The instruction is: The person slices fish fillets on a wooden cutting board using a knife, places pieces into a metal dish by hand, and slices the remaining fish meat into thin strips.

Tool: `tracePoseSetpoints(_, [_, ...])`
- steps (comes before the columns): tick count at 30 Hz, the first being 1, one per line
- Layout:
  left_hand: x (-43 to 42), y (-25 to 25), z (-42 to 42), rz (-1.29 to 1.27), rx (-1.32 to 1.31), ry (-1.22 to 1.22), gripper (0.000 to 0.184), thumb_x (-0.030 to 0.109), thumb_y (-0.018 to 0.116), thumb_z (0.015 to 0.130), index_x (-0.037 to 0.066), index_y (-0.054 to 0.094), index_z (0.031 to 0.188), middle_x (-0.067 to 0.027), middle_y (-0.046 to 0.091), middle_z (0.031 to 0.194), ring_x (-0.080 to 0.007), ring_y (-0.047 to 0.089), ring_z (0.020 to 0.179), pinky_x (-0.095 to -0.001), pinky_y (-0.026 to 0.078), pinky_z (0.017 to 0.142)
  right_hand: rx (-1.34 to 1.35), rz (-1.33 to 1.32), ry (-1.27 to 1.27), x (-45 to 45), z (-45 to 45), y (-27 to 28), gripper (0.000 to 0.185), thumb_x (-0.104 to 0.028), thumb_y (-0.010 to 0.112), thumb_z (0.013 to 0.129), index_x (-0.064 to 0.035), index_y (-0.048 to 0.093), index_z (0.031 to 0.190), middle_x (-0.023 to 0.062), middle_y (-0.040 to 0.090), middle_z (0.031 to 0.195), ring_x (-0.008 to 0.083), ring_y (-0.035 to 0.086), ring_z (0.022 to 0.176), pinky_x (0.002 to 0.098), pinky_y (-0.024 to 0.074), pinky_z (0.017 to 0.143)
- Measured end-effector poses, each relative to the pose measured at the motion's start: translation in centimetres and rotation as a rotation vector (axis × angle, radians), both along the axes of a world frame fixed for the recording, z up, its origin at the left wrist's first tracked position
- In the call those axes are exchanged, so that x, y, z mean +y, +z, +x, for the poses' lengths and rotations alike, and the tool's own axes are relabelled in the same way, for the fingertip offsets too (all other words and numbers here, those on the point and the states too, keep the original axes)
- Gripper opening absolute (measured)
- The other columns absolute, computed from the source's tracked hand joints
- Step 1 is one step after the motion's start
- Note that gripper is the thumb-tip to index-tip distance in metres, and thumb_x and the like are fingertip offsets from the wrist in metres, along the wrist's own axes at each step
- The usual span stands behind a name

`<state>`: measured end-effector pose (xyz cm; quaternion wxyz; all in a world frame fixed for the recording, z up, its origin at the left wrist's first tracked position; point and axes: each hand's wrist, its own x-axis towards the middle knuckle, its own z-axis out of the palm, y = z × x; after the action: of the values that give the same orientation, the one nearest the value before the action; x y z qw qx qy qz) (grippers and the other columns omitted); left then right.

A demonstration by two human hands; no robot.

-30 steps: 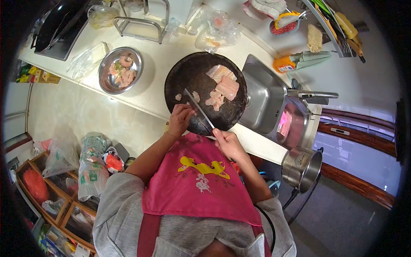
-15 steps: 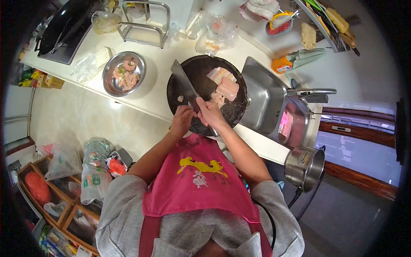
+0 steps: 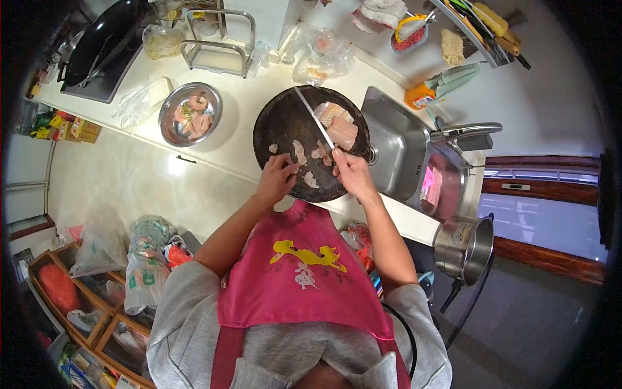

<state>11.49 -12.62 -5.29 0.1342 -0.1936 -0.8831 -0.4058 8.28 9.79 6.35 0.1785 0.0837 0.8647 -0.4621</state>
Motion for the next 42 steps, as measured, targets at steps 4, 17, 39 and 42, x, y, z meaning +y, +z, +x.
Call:
tracePoseSetpoints(4, [-0.9,-0.9,-1.3,-0.148,-0.003,-0.049,0.014,0.010,0.073,0.083,0.004,0.069,0.094,-0.0141,0.059,0.108,-0.0341,0.057,0.103,-0.0439,0.050,0.087,-0.139,-0.034,0.010,0.9,2.9,0.3,0.053,-0.049,0.052,0.103,-0.0011,0.072,0.088,0.0021,0.060,0.063,0.0103,0.055,0.061,0.0301,0.0454,0.060])
tracePoseSetpoints(17, [-1.4,-1.3,-1.2,-0.033,0.012,-0.042,0.016,0.003,0.073,0.078,0.003,0.060,0.088,-0.0135,0.062,0.098,-0.0343,0.061,0.094,-0.0446,0.052,0.082,-0.272,0.088,0.102,1.1,11.0,2.6,0.060,-0.052,0.048,0.104,0.0012,0.069,0.086,0.0158,0.065,0.069,0.0221,0.063,0.065,0.0387,0.0513,0.070])
tracePoseSetpoints(39, [1.8,-0.7,-5.8,0.339,-0.560,0.071,0.025,0.010,0.071,0.082,0.002,0.067,0.106,-0.0152,0.069,0.095,-0.0296,0.069,0.083,-0.0364,0.055,0.077,-0.092,0.306,-0.033,5.2,11.5,0.9,0.049,-0.048,0.053,0.102,-0.0028,0.073,0.104,0.0248,0.068,0.078,0.0315,0.072,0.079,0.0408,0.0534,0.075])
tracePoseSetpoints(42, [2.3,-2.4,-7.9,0.143,-0.298,0.089,0.029,0.011,0.068,0.084,0.002,0.068,0.111,-0.0169,0.066,0.107,-0.0332,0.064,0.098,-0.0408,0.053,0.086,-0.120,0.174,-0.011,6.1,12.5,1.5,0.055,-0.051,0.051,0.103,-0.0007,0.072,0.093,0.0174,0.065,0.068,0.0237,0.066,0.067,0.0394,0.0519,0.068])
